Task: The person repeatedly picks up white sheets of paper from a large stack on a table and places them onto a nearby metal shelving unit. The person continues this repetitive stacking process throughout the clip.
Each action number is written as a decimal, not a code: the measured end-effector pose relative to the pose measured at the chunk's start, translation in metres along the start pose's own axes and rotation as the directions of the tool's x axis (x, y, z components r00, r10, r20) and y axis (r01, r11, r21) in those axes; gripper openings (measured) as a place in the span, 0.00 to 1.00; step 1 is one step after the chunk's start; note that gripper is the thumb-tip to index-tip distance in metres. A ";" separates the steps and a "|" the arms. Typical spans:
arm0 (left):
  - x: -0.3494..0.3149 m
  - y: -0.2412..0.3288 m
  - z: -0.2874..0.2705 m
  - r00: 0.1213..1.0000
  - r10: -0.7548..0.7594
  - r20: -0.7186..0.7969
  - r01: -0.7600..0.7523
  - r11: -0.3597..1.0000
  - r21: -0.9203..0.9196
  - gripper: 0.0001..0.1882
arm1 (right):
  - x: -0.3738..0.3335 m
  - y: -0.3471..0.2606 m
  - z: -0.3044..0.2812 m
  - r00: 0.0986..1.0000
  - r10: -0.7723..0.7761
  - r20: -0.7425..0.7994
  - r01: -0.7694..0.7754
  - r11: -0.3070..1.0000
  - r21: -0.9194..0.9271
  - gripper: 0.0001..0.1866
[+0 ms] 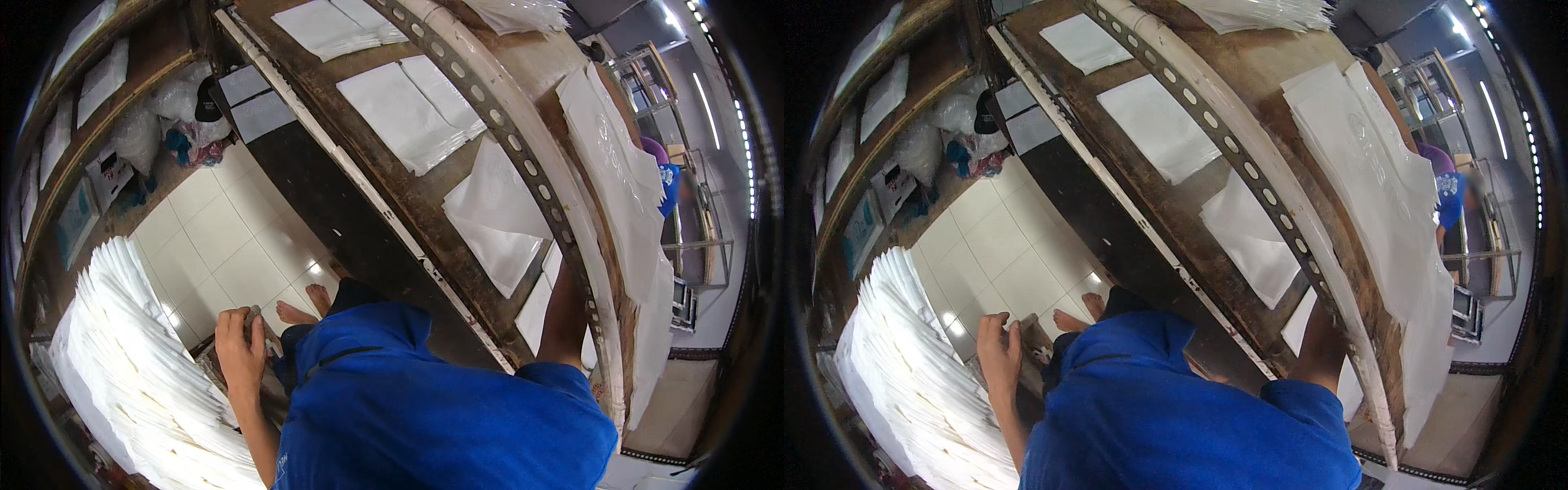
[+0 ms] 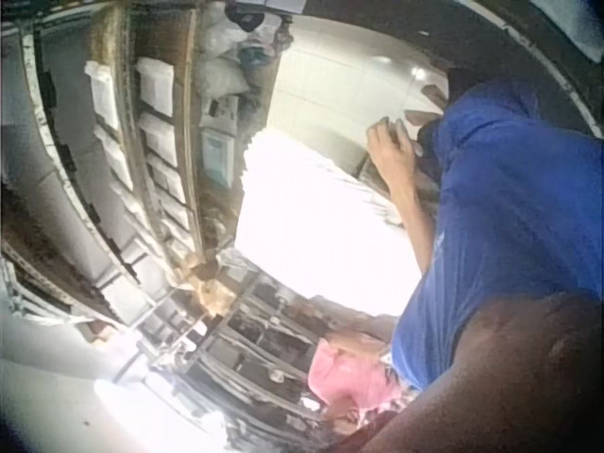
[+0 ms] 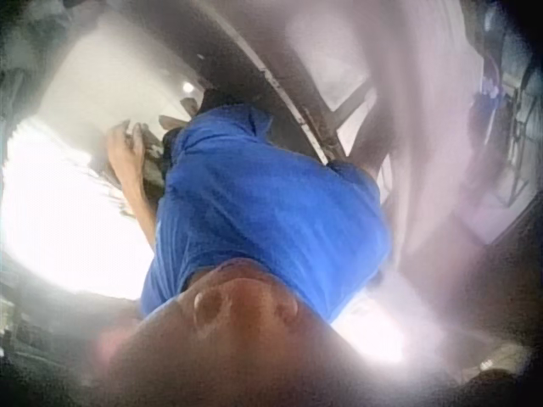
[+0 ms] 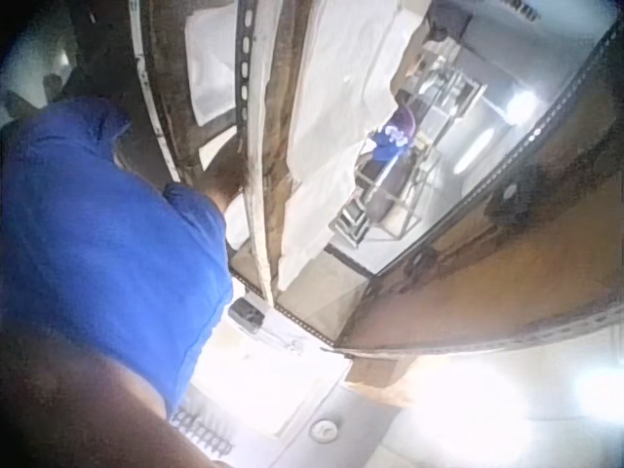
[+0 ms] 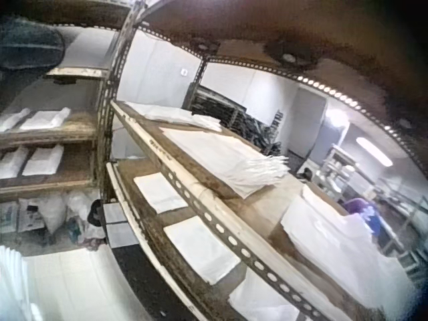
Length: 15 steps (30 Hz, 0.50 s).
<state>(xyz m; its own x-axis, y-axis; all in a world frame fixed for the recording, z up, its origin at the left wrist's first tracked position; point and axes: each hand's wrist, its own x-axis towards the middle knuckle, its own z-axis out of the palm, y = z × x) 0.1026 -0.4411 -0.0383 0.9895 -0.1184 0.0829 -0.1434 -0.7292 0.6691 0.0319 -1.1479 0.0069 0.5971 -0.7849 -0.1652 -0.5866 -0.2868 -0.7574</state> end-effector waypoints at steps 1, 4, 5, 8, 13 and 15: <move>-0.003 -0.003 0.008 1.000 -0.004 0.004 0.004 1.000 -0.008 0.10 | 0.013 0.019 -0.010 0.999 0.010 -0.051 -0.012 1.000 -0.026 0.21; -0.010 -0.008 0.028 0.999 -0.018 0.039 0.019 1.000 -0.022 0.10 | 0.055 0.069 -0.029 0.983 -0.027 -0.182 0.000 0.989 -0.148 0.19; -0.013 -0.005 0.032 0.998 -0.035 0.053 0.036 0.999 -0.019 0.10 | 0.069 0.081 -0.033 0.975 -0.060 -0.213 0.016 0.980 -0.200 0.19; -0.014 0.005 0.040 0.995 -0.033 0.096 0.032 0.999 0.008 0.10 | 0.097 0.128 -0.044 0.945 -0.160 -0.286 0.046 0.929 -0.367 0.18; -0.021 0.008 0.048 0.996 -0.028 0.088 0.027 0.999 0.020 0.09 | 0.130 0.149 -0.040 0.916 -0.277 -0.291 0.078 0.833 -0.549 0.17; -0.025 0.008 0.051 0.993 -0.061 0.098 0.060 0.998 0.015 0.09 | 0.144 0.148 -0.032 0.924 -0.280 -0.259 0.075 0.799 -0.596 0.17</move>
<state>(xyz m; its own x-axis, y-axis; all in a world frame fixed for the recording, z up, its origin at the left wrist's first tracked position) 0.0755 -0.4779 -0.0725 0.9898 -0.1390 -0.0307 -0.0841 -0.7448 0.6619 0.0135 -1.3206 -0.1083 0.5745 -0.7876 0.2230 -0.7503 -0.6156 -0.2412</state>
